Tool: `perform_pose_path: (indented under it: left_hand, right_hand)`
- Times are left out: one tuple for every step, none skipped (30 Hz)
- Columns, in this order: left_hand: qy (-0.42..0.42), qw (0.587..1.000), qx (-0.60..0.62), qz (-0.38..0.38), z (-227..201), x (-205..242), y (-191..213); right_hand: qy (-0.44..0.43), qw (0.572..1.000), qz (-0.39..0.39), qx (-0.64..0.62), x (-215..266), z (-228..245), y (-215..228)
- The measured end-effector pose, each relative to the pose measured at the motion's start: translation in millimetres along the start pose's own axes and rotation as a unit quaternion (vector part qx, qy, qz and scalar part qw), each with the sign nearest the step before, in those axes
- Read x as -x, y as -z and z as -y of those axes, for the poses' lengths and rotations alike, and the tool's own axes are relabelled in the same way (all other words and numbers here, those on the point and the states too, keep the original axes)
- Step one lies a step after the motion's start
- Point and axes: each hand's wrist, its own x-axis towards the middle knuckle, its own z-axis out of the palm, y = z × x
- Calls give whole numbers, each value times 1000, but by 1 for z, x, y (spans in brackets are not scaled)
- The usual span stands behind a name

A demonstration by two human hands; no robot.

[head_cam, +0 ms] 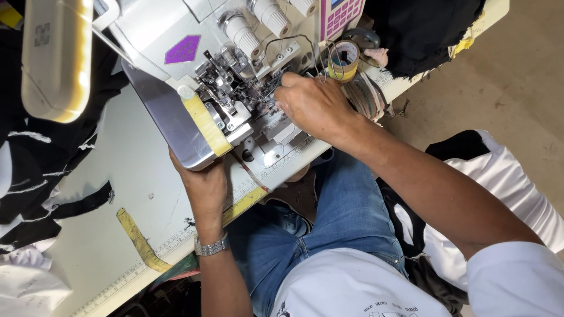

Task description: Threading and adjusting an industrial overlock sewing machine using tweezers

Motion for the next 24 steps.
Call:
perform_pose_path:
  left_hand:
    - [1, 1000, 0, 0, 0, -2, 2]
    - [-4, 1000, 0, -4, 0, -4, 4]
    - [-8, 1000, -1, -7, -1, -6, 6]
    - [-8, 1000, 0, -7, -1, -6, 8]
    - [-13, 1000, 0, -10, -2, -5, 11]
    - [-18, 1000, 0, -11, -2, -4, 13]
    - [-17, 1000, 0, -10, -2, -6, 17]
    - [-22, 1000, 0, -12, -1, -7, 20]
    - [-26, 1000, 0, -14, -1, -9, 23]
    - [-24, 1000, -1, -16, -1, -10, 23]
    - [-27, 999, -3, -19, -2, -11, 23]
    - [-31, 999, -5, -22, -3, -13, 23]
    - [-31, 999, -6, -23, -4, -13, 23]
    - [-36, 999, -6, -24, -6, -13, 21]
    - [-42, 999, -6, -25, -8, -13, 20]
    - [-41, 999, -5, -25, -6, -13, 21]
    - [-34, 999, -23, -24, -4, -13, 22]
    - [-28, 998, -41, -25, -1, -13, 24]
    - [-26, 998, -41, -26, -1, -11, 24]
    - [-25, 998, -43, -24, -2, -12, 24]
    - [-24, 998, -45, -22, -3, -12, 24]
    - [-24, 998, -46, -23, 0, -12, 24]
    - [-25, 998, -54, -24, 3, -12, 25]
    - [-25, 998, -60, -25, 6, -11, 25]
  right_hand:
    - [0, 1000, 1, 0, 0, -1, -2]
    - [16, 999, 8, -31, -1, -3, -4]
    - [31, 997, 16, -62, -1, -5, -6]
    - [31, 997, 16, -62, 0, -3, -1]
    - [46, 996, 17, -80, 1, -1, 4]
    - [59, 993, 19, -100, 3, 1, 8]
    - [58, 993, 19, -99, 7, 1, 14]
    - [65, 996, 11, -64, 10, 1, 21]
    - [73, 997, 4, -28, 13, 1, 27]
    - [74, 997, 5, -29, 17, -1, 32]
    - [74, 996, -2, 49, 21, -2, 38]
    - [73, 989, -10, 128, 25, -3, 44]
    - [74, 989, -10, 127, 25, -9, 38]
    - [77, 984, -28, 161, 25, -16, 33]
    - [79, 977, -46, 194, 26, -23, 28]
    - [79, 977, -45, 195, 23, -22, 26]
    - [46, 975, -24, 218, 21, -20, 24]
    - [15, 971, -3, 239, 18, -18, 21]
    - [16, 971, -1, 238, 16, -20, 19]
    - [13, 979, 2, 201, 13, -21, 17]
    - [10, 987, 5, 163, 10, -23, 16]
    - [11, 987, 5, 162, 7, -22, 11]
    - [11, 994, 26, 101, 4, -22, 6]
    - [11, 998, 47, 41, 1, -21, 2]
